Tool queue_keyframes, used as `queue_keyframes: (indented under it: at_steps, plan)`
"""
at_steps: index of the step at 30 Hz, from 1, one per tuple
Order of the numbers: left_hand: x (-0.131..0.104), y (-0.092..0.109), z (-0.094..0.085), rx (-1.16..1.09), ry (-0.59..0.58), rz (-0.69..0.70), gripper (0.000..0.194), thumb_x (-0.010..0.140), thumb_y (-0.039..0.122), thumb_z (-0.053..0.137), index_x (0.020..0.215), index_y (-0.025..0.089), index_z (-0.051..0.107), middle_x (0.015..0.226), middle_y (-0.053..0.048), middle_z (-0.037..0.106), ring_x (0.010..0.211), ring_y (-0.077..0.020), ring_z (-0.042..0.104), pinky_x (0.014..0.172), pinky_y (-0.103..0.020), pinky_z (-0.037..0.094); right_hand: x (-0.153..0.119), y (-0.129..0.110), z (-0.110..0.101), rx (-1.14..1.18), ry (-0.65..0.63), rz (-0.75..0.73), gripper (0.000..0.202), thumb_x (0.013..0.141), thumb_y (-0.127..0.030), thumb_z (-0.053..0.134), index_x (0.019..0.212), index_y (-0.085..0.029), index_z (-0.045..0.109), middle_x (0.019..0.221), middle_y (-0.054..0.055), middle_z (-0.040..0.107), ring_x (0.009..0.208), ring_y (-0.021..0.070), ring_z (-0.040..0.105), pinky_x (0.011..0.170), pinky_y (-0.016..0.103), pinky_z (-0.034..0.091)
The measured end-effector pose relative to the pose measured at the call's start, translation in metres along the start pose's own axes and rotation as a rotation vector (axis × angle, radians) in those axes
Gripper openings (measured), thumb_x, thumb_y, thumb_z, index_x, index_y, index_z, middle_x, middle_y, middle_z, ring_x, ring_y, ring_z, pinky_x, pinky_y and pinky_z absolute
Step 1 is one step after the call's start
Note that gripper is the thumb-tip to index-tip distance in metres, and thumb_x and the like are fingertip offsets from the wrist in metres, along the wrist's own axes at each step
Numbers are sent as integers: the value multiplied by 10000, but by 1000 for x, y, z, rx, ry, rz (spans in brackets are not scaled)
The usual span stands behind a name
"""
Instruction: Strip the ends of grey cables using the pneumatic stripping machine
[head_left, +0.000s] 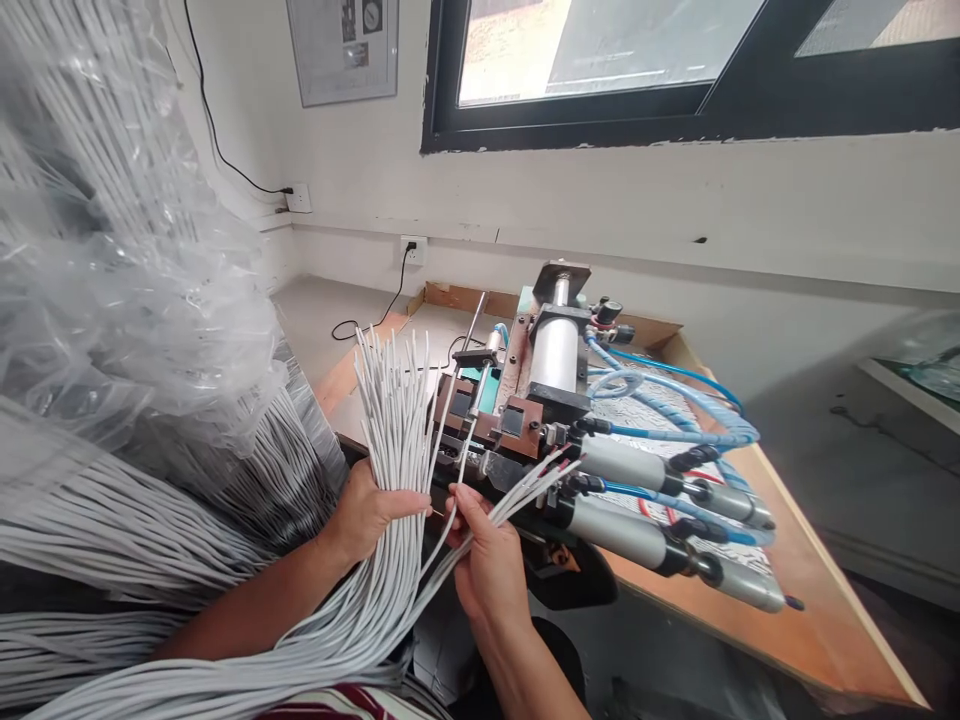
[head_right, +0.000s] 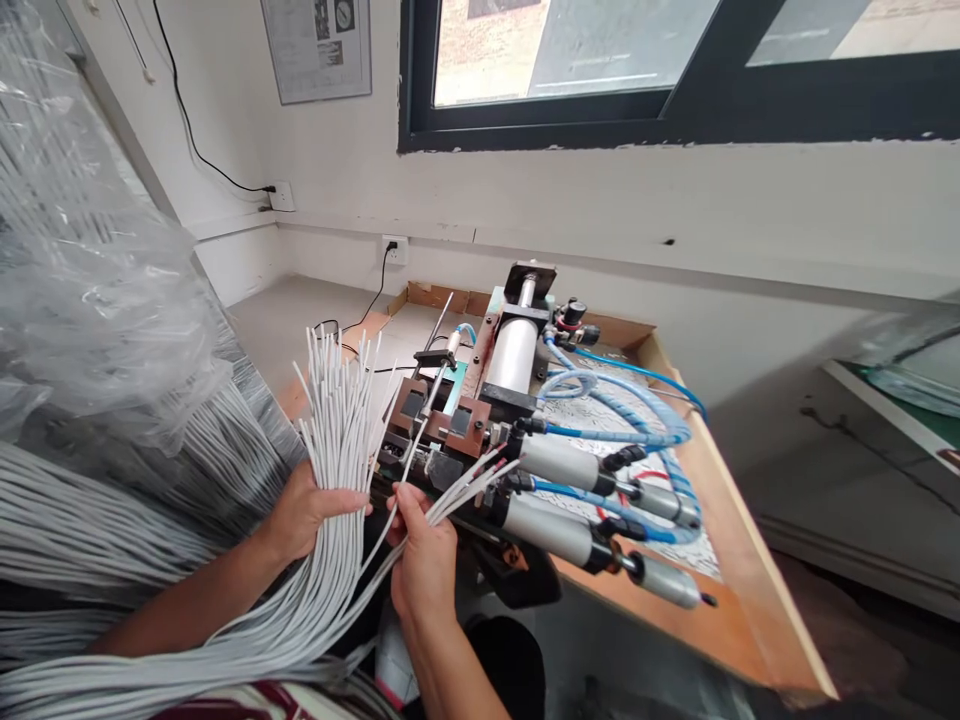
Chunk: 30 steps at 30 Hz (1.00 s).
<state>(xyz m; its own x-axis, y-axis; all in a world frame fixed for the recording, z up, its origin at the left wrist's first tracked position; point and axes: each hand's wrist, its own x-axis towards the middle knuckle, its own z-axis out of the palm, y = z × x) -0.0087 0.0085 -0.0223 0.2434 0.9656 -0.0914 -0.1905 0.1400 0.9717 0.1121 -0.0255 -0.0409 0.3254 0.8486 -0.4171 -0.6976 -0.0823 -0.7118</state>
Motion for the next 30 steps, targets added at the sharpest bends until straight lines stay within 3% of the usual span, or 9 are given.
queue_keyframes:
  at_steps: [3,7,11,16,20,26,30]
  plan:
    - [0,1,0,14,2,22,211,551,126,705,750,131,633,641,7,619,582,-138,535,576,-255,448,3,-2,2,34,-8,46,258,506,-295,787,663,-128,670,558,-13,554,475,66,411,440,188,310]
    - [-2,2,2,35,-35,16,185,563,110,683,739,145,638,617,20,628,567,-139,541,581,-258,448,4,-3,4,25,-141,140,299,538,-359,775,701,-127,679,552,-15,530,490,88,432,471,218,344]
    - [-6,0,4,66,-78,19,219,535,76,664,742,146,654,642,21,633,626,-157,554,614,-259,442,1,0,1,-106,-229,27,292,565,-399,759,669,-142,669,515,-33,489,510,101,420,536,243,365]
    - [-13,-6,1,36,-74,6,164,553,96,661,708,145,644,625,22,614,625,-153,547,618,-260,431,-6,16,-15,-223,-212,-156,226,677,-378,693,695,-158,643,571,-17,542,523,98,417,518,233,330]
    - [-15,-10,-5,21,7,-50,155,558,123,682,701,151,630,626,21,614,594,-144,550,613,-264,437,-12,21,-24,-208,-185,-101,235,660,-369,707,688,-145,642,591,3,560,498,88,409,470,221,314]
    - [-15,-7,-4,19,49,-53,171,542,132,697,692,144,615,596,21,593,561,-142,538,569,-263,440,-12,6,-14,-140,-140,-31,265,573,-377,752,613,-146,629,522,-23,510,446,65,362,426,198,279]
    - [-14,-1,-3,36,80,-19,235,544,113,704,763,149,625,634,25,607,596,-136,537,602,-254,433,-12,6,-12,-186,-160,-34,280,601,-399,731,687,-142,661,524,-30,486,468,74,371,456,205,296]
